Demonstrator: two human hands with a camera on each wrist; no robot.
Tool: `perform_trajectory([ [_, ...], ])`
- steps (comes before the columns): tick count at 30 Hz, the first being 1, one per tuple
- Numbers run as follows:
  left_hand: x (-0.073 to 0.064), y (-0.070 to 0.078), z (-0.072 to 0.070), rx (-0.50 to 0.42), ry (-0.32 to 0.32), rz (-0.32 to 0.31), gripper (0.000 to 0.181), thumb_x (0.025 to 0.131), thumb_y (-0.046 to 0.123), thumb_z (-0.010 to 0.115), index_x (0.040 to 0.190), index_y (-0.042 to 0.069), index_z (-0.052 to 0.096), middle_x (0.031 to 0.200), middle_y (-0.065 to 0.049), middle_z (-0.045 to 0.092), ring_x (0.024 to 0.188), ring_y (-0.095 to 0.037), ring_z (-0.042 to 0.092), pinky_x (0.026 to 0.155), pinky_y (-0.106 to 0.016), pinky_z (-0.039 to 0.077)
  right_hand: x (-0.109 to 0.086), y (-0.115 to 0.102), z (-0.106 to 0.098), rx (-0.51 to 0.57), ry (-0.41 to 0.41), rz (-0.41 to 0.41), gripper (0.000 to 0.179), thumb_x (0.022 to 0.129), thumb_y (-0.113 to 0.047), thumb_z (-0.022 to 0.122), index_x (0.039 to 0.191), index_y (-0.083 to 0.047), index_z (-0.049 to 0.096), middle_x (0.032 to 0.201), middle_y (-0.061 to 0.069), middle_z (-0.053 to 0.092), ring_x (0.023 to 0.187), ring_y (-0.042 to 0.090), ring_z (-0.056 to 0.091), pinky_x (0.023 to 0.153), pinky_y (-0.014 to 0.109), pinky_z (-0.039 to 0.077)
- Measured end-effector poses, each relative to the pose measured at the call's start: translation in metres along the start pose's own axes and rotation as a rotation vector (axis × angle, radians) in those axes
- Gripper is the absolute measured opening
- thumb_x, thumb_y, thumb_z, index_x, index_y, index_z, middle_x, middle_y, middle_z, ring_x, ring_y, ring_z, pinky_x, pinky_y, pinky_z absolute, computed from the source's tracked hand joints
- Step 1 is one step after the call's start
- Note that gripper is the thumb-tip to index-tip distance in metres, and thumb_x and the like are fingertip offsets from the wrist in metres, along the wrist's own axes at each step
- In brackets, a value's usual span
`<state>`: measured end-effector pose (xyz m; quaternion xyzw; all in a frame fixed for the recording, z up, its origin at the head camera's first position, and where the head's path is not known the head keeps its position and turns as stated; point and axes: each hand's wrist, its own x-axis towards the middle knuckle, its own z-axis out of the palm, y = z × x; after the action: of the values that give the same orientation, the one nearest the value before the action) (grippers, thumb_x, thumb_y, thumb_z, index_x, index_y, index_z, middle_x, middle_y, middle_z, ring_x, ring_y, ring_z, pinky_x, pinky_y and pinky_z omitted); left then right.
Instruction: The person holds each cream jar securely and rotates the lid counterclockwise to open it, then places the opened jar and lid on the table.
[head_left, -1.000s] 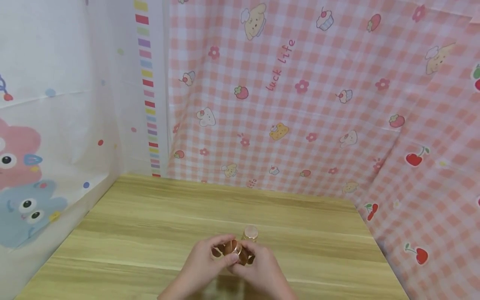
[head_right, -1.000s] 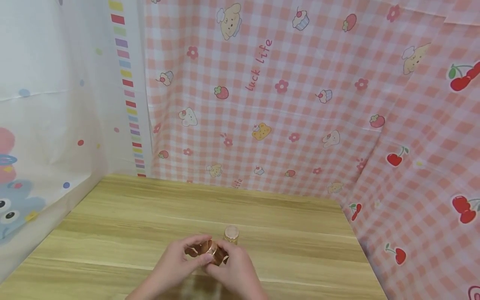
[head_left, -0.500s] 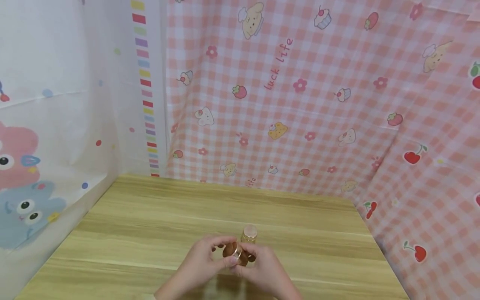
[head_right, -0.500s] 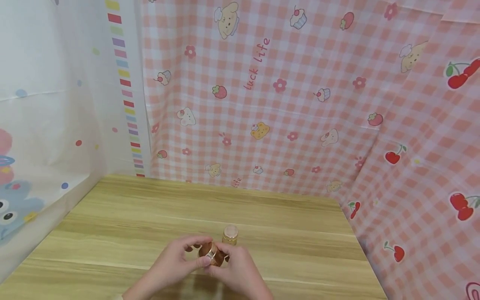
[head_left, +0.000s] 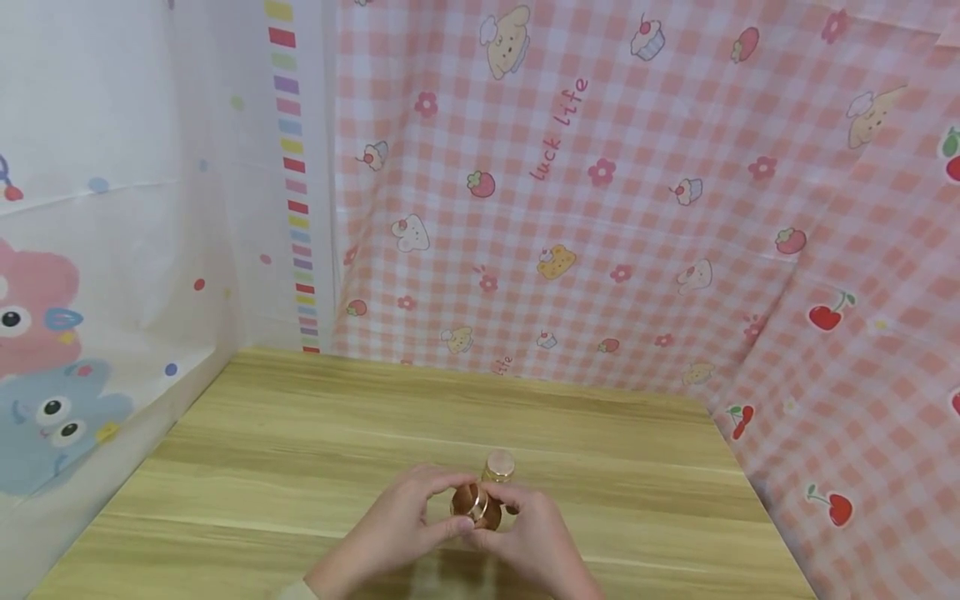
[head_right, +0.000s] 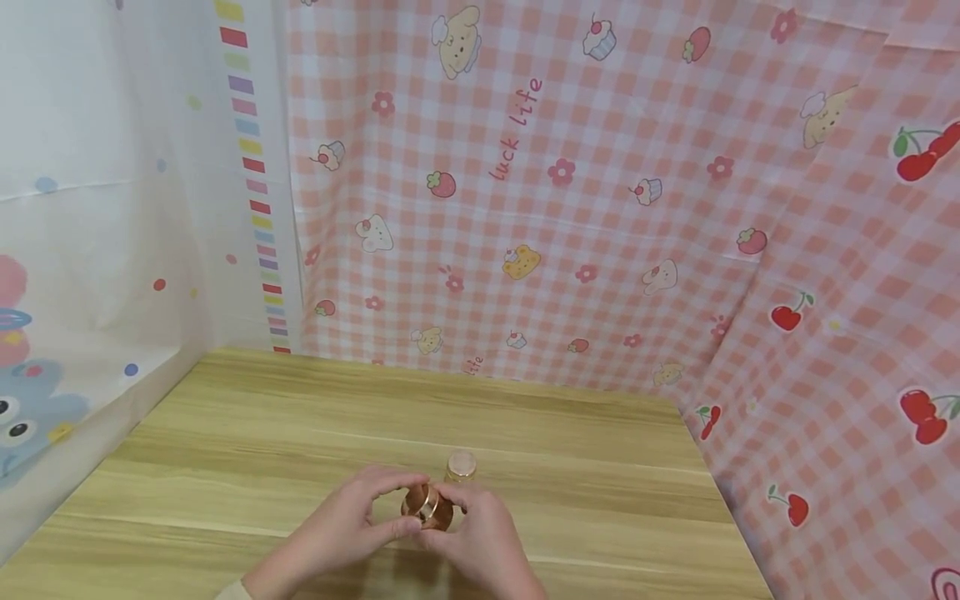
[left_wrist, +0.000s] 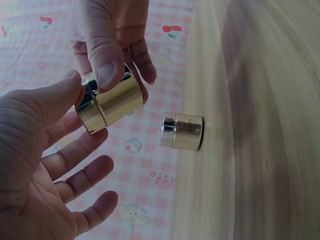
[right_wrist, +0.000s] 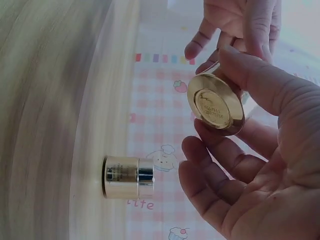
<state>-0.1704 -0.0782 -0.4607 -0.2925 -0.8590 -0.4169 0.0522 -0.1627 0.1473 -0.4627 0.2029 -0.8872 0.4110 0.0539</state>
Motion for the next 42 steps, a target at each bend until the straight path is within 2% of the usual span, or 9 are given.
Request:
perform_trajectory([
  [4,0.001,-0.003,0.002,0.051,0.031,0.046,0.05,0.096,0.048,0.077,0.139,0.024,0.071,0.128,0.007,0.076,0.093,-0.001,0.052,0.075,-0.021,0.048,0.0,0.0,0.001,-0.039,0.007,0.0,0.038,0.086,-0.04,0.091,0.121,-0.03,0.081,0.11,-0.017,0.08,0.104,0.002,0.072,0.093,0.037,0.062],
  [11,0.001,-0.004,0.005,0.143,0.082,0.107,0.047,0.095,0.046,0.078,0.136,0.023,0.072,0.127,0.012,0.077,0.112,-0.007,0.064,0.099,-0.043,0.053,0.001,-0.001,0.002,-0.061,-0.018,0.014,0.042,0.086,-0.035,0.091,0.125,-0.026,0.08,0.111,-0.016,0.081,0.109,0.008,0.074,0.1,0.043,0.061],
  [15,0.002,-0.004,0.005,0.168,0.079,0.118,0.047,0.097,0.045,0.076,0.137,0.022,0.072,0.126,0.011,0.077,0.116,-0.01,0.065,0.102,-0.048,0.053,0.001,-0.002,0.003,-0.071,-0.025,-0.009,0.041,0.088,-0.038,0.089,0.125,-0.024,0.079,0.106,-0.017,0.079,0.106,0.008,0.072,0.1,0.045,0.061],
  [25,0.0,-0.003,0.006,0.173,0.062,0.092,0.048,0.097,0.05,0.073,0.136,0.022,0.072,0.114,0.017,0.072,0.111,-0.006,0.059,0.102,-0.047,0.051,0.0,-0.001,0.007,-0.08,0.009,-0.073,0.036,0.087,-0.034,0.09,0.122,-0.027,0.08,0.111,-0.013,0.081,0.105,0.008,0.072,0.093,0.035,0.061],
  [35,0.0,-0.005,0.006,0.175,0.08,0.102,0.048,0.098,0.051,0.07,0.136,0.021,0.072,0.109,0.016,0.069,0.106,-0.003,0.054,0.096,-0.038,0.049,0.0,0.001,0.011,-0.096,0.059,-0.085,0.035,0.089,-0.04,0.088,0.12,-0.026,0.081,0.115,-0.01,0.081,0.109,0.015,0.074,0.093,0.039,0.063],
  [42,0.0,-0.005,0.006,0.131,0.049,0.079,0.051,0.099,0.051,0.068,0.138,0.02,0.071,0.113,0.016,0.068,0.109,-0.004,0.053,0.096,-0.037,0.049,0.0,0.0,0.011,-0.09,0.049,-0.088,0.039,0.09,-0.044,0.086,0.122,-0.023,0.081,0.116,-0.008,0.081,0.109,0.018,0.075,0.094,0.042,0.063],
])
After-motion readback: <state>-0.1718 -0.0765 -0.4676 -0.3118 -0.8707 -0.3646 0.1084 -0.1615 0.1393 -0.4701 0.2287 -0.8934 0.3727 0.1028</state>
